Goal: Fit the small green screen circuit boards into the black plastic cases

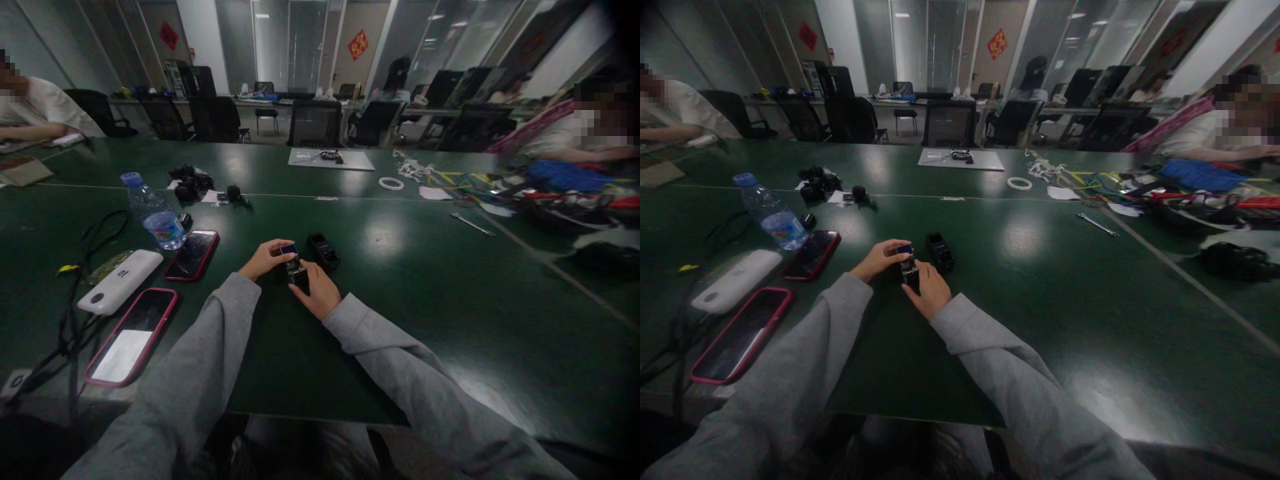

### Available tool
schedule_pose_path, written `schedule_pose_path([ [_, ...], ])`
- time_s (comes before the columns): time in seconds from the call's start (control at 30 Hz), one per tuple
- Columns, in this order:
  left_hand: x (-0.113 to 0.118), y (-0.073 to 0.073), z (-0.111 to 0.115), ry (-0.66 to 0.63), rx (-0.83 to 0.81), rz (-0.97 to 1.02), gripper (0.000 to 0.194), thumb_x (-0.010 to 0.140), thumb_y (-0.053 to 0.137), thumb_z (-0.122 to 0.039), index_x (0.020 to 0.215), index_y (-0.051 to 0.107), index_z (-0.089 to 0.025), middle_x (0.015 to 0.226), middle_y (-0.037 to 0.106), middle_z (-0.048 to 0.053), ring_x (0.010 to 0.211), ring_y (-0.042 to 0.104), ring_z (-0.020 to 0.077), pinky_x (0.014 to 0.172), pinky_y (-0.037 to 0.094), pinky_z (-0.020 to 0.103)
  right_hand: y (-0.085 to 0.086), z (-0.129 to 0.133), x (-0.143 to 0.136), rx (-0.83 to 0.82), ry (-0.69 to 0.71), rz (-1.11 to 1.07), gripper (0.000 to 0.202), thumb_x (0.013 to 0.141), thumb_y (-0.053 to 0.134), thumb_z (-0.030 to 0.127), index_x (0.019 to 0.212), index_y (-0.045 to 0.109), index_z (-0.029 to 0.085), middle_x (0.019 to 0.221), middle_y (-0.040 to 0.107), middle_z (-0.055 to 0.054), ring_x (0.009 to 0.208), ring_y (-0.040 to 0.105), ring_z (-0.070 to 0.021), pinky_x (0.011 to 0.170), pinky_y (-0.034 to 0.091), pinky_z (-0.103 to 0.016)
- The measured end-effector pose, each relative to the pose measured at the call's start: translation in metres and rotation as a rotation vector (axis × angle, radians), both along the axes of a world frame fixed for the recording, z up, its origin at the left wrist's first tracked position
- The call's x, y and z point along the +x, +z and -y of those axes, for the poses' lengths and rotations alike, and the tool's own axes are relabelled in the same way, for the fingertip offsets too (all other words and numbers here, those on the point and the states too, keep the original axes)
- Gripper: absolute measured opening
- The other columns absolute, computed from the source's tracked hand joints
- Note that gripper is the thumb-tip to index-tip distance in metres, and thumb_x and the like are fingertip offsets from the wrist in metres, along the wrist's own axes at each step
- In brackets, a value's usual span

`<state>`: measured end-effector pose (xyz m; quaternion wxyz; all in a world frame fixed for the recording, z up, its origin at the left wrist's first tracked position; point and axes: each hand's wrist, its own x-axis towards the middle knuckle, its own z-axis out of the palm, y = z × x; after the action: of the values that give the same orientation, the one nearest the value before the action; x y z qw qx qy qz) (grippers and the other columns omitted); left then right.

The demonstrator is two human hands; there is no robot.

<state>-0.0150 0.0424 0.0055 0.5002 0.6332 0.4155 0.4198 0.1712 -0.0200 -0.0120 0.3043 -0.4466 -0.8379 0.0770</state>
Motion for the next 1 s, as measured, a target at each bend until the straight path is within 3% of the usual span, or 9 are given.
schedule_pose_path([
  [0.3,0.0004,0.0068,0.0034,0.004,-0.027,0.002,0.046,0.073,0.070,-0.024,0.115,0.057,-0.011,0.114,0.064,0.014,0.102,0.062,0.0195,0.095,0.044,0.040,-0.0009,-0.0006,0.0005,0.007,0.011,-0.016,0.055,0.083,0.058,0.036,0.127,0.039,0.009,0.116,0.052,-0.018,0.110,0.051,-0.0290,0.093,0.048,-0.047],
  [1.0,0.0003,0.0024,0.0011,0.002,-0.035,0.004,0.050,0.069,0.073,-0.029,0.114,0.057,-0.013,0.115,0.063,0.013,0.103,0.061,0.0197,0.096,0.043,0.041,-0.0004,-0.0002,0.0000,0.003,0.000,-0.010,0.056,0.082,0.059,0.035,0.127,0.039,0.008,0.116,0.052,-0.018,0.109,0.052,-0.0285,0.092,0.048,-0.046],
])
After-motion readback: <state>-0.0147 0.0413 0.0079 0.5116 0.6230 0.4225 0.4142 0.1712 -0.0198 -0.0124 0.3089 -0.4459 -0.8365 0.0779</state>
